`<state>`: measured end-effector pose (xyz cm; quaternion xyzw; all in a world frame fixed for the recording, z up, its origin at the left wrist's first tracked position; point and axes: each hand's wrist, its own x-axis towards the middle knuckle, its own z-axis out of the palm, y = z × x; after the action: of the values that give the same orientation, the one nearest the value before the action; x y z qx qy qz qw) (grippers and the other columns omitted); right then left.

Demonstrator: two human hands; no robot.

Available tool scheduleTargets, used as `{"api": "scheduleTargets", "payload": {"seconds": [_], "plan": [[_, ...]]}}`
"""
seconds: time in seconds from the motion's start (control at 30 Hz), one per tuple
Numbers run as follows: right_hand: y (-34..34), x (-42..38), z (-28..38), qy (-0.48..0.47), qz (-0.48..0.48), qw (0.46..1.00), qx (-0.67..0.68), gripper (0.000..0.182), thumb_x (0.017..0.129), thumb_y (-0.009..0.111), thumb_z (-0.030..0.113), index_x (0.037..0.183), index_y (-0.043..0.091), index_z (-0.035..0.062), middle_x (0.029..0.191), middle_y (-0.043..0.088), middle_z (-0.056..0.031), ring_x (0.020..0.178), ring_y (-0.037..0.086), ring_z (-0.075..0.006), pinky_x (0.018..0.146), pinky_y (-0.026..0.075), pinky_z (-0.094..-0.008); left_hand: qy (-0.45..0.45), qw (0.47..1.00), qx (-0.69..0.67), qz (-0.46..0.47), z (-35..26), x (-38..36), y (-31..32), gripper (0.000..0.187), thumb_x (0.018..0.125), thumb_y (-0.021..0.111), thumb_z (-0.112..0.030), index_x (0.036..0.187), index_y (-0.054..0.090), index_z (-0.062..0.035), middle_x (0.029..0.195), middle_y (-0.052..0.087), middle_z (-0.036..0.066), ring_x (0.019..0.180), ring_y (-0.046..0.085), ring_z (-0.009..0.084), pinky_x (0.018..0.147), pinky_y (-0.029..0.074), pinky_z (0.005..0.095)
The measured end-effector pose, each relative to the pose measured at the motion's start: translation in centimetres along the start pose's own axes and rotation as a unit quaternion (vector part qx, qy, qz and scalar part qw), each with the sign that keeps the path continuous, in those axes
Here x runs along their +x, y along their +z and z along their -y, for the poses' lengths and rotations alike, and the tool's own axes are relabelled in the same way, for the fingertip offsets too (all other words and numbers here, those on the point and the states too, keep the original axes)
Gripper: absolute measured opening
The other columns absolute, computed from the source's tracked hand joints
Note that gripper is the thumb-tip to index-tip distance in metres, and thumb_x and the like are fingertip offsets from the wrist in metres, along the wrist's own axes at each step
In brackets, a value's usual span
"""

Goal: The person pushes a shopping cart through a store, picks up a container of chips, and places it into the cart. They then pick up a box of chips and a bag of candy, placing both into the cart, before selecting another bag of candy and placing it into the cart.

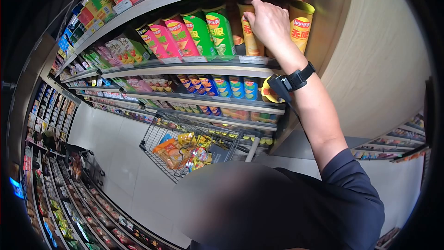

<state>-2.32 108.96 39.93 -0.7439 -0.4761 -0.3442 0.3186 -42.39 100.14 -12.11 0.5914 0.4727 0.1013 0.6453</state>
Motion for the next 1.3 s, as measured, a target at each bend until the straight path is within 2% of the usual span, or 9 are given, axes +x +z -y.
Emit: {"api": "scheduleTargets", "payload": {"seconds": [0.27,0.67,0.77,0.9,1.0,1.03,1.13,1.23,1.3], "plan": [[-0.2,0.1,-0.2,0.0,0.009,1.0,0.006,0.031,0.092,0.072,0.031,0.109,0.07,0.0044,0.091,0.074,-0.0172,0.087,0.071,-0.0386,0.077,0.054,-0.0523,0.011,1.0,0.018,0.003,0.2,0.0,-0.1,0.034,0.099,0.073,-0.035,0.105,0.075,-0.0018,0.092,0.076,0.006,0.084,0.069,0.014,0.082,0.054,0.0291],[-0.1,0.0,-0.2,-0.005,-0.002,1.0,0.004,0.03,0.093,0.071,0.03,0.11,0.069,0.0046,0.091,0.074,-0.0168,0.088,0.071,-0.0388,0.078,0.053,-0.0531,-0.005,1.0,0.024,0.003,0.1,0.0,-0.2,0.031,0.099,0.073,-0.032,0.107,0.074,-0.0023,0.093,0.076,0.006,0.086,0.069,0.014,0.083,0.054,0.0289],[-0.3,0.0,0.1,0.005,0.012,1.0,0.005,0.033,0.092,0.072,0.031,0.114,0.069,0.006,0.092,0.073,-0.0172,0.089,0.071,-0.0378,0.078,0.052,-0.0522,0.0,1.0,0.013,0.005,0.2,-0.2,-0.3,0.03,0.099,0.073,-0.031,0.107,0.074,-0.0026,0.094,0.076,0.005,0.087,0.069,0.0134,0.084,0.054,0.0287],[-1.8,-0.3,1.2,-0.006,-0.05,0.998,-0.031,0.035,0.09,0.074,0.029,0.119,0.069,0.0094,0.102,0.072,-0.0138,0.097,0.067,-0.0324,0.082,0.049,-0.0484,0.013,1.0,0.021,-0.01,-0.2,-1.5,-0.6,0.03,0.099,0.073,-0.031,0.107,0.074,-0.0027,0.094,0.076,0.005,0.087,0.068,0.0129,0.083,0.054,0.0284],[-2.7,-0.9,1.7,-0.17,-0.178,0.966,0.081,0.029,0.084,0.077,0.017,0.111,0.07,0.012,0.112,0.07,-0.0057,0.112,0.063,-0.0262,0.094,0.046,-0.0476,-0.01,0.998,0.053,-0.027,-1.0,-3.2,-1.1,0.03,0.099,0.072,-0.031,0.107,0.074,-0.0028,0.094,0.076,0.004,0.087,0.067,0.0121,0.083,0.053,0.028],[-3.3,-2.1,2.7,-0.188,-0.176,0.963,0.078,0.028,0.083,0.077,0.017,0.11,0.069,0.0109,0.11,0.071,-0.0066,0.111,0.064,-0.027,0.099,0.045,-0.0492,-0.003,0.999,0.046,-0.023,-0.4,-3.5,-1.4,0.03,0.099,0.072,-0.032,0.108,0.074,-0.0029,0.094,0.076,0.004,0.086,0.067,0.0119,0.082,0.053,0.0279],[-4.5,-6.7,5.1,-0.252,-0.039,0.941,0.223,0.024,0.085,0.075,0.015,0.107,0.068,0.0091,0.104,0.071,-0.0071,0.105,0.066,-0.0279,0.098,0.049,-0.0466,0.004,0.999,0.022,-0.022,0.7,-4.3,-1.8,0.031,0.099,0.072,-0.032,0.11,0.074,-0.0029,0.094,0.075,0.004,0.086,0.067,0.0116,0.082,0.053,0.0281],[-3.1,-12.8,6.7,-0.294,0.138,0.873,0.365,0.02,0.089,0.071,0.016,0.107,0.068,0.0072,0.1,0.071,-0.0089,0.1,0.067,-0.029,0.088,0.054,-0.0427,0.003,0.999,0.001,-0.035,1.3,-5.6,-2.2,0.031,0.099,0.072,-0.032,0.112,0.074,-0.0027,0.094,0.075,0.004,0.085,0.068,0.0118,0.081,0.054,0.0283],[-1.1,-17.0,7.2,-0.287,0.272,0.824,0.406,0.02,0.092,0.069,0.019,0.107,0.068,0.0068,0.099,0.072,-0.0113,0.098,0.068,-0.0314,0.084,0.055,-0.0448,0.004,0.999,-0.003,-0.044,1.5,-6.6,-2.5,0.031,0.1,0.072,-0.031,0.112,0.074,-0.0026,0.094,0.075,0.005,0.085,0.068,0.012,0.081,0.054,0.0283]]}}
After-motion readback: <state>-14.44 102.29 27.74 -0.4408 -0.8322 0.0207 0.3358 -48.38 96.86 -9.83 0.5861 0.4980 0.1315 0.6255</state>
